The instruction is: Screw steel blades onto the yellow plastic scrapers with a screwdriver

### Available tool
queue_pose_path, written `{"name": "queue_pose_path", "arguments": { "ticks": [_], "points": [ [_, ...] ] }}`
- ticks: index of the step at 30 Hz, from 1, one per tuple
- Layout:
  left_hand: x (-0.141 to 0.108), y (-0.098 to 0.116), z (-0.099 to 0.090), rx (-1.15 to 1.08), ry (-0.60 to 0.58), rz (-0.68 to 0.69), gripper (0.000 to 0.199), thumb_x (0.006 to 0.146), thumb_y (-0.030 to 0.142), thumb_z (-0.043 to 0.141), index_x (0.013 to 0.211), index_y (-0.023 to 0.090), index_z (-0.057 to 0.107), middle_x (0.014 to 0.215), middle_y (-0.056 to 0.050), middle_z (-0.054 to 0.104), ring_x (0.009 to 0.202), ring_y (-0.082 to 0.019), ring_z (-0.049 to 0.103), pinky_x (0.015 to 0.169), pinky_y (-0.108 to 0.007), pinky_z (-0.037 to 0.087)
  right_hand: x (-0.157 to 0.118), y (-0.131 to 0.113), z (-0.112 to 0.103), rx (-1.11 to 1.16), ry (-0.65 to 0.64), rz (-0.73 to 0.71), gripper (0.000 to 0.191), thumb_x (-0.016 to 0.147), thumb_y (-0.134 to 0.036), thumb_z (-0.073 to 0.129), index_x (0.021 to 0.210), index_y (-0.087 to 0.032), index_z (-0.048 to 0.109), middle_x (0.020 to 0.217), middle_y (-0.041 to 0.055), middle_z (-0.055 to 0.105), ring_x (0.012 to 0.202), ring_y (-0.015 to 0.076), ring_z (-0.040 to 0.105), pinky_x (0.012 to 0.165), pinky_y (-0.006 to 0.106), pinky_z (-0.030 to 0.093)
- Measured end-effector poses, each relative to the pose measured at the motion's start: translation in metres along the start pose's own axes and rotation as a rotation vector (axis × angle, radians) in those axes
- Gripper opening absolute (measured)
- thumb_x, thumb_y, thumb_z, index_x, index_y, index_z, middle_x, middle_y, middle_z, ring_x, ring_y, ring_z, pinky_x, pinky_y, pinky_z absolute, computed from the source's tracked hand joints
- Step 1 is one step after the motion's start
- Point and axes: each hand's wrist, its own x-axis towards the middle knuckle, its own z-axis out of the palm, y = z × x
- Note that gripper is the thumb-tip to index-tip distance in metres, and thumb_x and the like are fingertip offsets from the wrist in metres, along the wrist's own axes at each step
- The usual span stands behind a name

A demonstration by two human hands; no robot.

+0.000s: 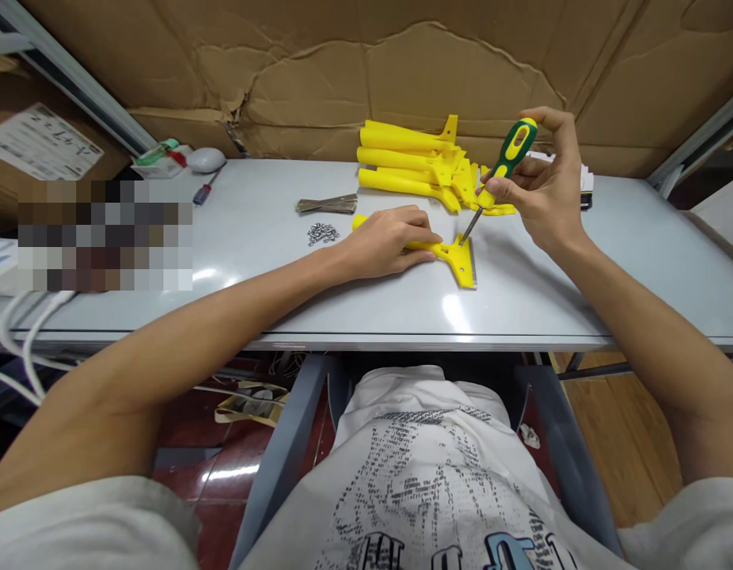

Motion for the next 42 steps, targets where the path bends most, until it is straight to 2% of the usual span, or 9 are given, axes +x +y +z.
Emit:
{"name": "queue_pose_path", "arguments": {
  "ticks": [8, 10, 13, 15, 22, 24, 30, 38, 42],
  "points": [
    [0.001, 0.007, 0.000, 0.015, -0.030, -0.027, 0.036, 0.116, 0.043, 0.068, 0.140, 0.023, 0.086, 0.114, -0.014, 0.078, 0.110, -0.029, 0.071, 0.097, -0.041, 0.057, -0.002, -0.010, 0.001, -0.045, -0.128, -0.090, 0.091, 0.060, -0.045, 0.113, 0.140, -0.060, 0.072, 0.165, -0.0136, 0.067, 0.111, 0.0305, 0.084, 0.105, 0.059, 0.075],
    [0.002, 0.007, 0.001, 0.022, -0.027, -0.020, 0.035, 0.115, 0.040, 0.069, 0.140, 0.022, 0.086, 0.115, -0.015, 0.078, 0.111, -0.030, 0.072, 0.097, -0.041, 0.057, 0.000, -0.011, -0.001, -0.026, -0.207, -0.085, 0.095, 0.061, -0.048, 0.113, 0.145, -0.060, 0.071, 0.159, -0.0106, 0.073, 0.114, 0.0317, 0.084, 0.105, 0.060, 0.075],
    [0.002, 0.007, 0.002, 0.026, -0.019, -0.012, 0.034, 0.115, 0.038, 0.069, 0.141, 0.021, 0.086, 0.118, -0.015, 0.078, 0.112, -0.030, 0.072, 0.097, -0.042, 0.057, 0.002, -0.014, -0.005, 0.011, -0.305, -0.014, 0.104, 0.061, -0.042, 0.114, 0.151, -0.059, 0.066, 0.125, -0.0068, 0.085, 0.121, 0.0326, 0.084, 0.106, 0.058, 0.075],
    [0.002, 0.007, 0.002, 0.025, -0.020, -0.013, 0.034, 0.116, 0.040, 0.068, 0.140, 0.023, 0.086, 0.118, -0.015, 0.078, 0.112, -0.030, 0.072, 0.097, -0.041, 0.057, 0.002, -0.016, -0.006, 0.031, -0.313, 0.035, 0.107, 0.058, -0.035, 0.114, 0.150, -0.060, 0.065, 0.115, -0.0076, 0.085, 0.124, 0.0320, 0.084, 0.105, 0.055, 0.075],
    [0.000, 0.008, 0.001, 0.013, -0.009, -0.014, 0.041, 0.118, 0.047, 0.063, 0.139, 0.021, 0.086, 0.112, -0.015, 0.078, 0.107, -0.029, 0.070, 0.095, -0.042, 0.057, 0.000, -0.021, -0.006, 0.000, -0.247, 0.068, 0.103, 0.053, -0.023, 0.113, 0.138, -0.056, 0.066, 0.151, -0.0103, 0.076, 0.117, 0.0307, 0.085, 0.112, 0.059, 0.073],
    [0.000, 0.008, 0.001, 0.014, -0.008, -0.024, 0.041, 0.117, 0.048, 0.063, 0.138, 0.021, 0.086, 0.113, -0.015, 0.078, 0.107, -0.029, 0.070, 0.095, -0.042, 0.057, -0.001, -0.022, -0.005, -0.037, -0.218, 0.065, 0.103, 0.051, -0.020, 0.114, 0.135, -0.056, 0.066, 0.146, -0.0110, 0.076, 0.109, 0.0288, 0.085, 0.108, 0.058, 0.074],
    [0.001, 0.013, 0.003, 0.059, 0.004, -0.014, 0.033, 0.116, 0.040, 0.068, 0.133, 0.020, 0.087, 0.112, -0.014, 0.077, 0.108, -0.029, 0.071, 0.094, -0.042, 0.058, -0.016, -0.016, 0.009, -0.104, -0.039, 0.022, 0.101, 0.060, -0.025, 0.114, 0.144, -0.054, 0.064, 0.096, -0.0055, 0.077, 0.106, 0.0309, 0.081, 0.092, 0.051, 0.077],
    [0.002, 0.014, 0.002, 0.052, -0.004, -0.024, 0.033, 0.116, 0.040, 0.067, 0.133, 0.021, 0.088, 0.112, -0.014, 0.078, 0.105, -0.028, 0.071, 0.091, -0.041, 0.057, -0.020, -0.012, 0.017, 0.036, 0.088, -0.013, 0.086, 0.065, -0.046, 0.113, 0.135, -0.053, 0.064, 0.101, -0.0058, 0.079, 0.119, 0.0321, 0.082, 0.078, 0.045, 0.078],
    [0.002, 0.014, 0.001, 0.049, -0.014, -0.026, 0.033, 0.116, 0.040, 0.067, 0.133, 0.022, 0.088, 0.113, -0.014, 0.077, 0.106, -0.028, 0.070, 0.092, -0.040, 0.057, -0.013, -0.012, 0.011, 0.001, 0.018, -0.033, 0.092, 0.064, -0.049, 0.113, 0.139, -0.057, 0.061, 0.100, -0.0069, 0.078, 0.116, 0.0310, 0.083, 0.083, 0.046, 0.077]
  ]
}}
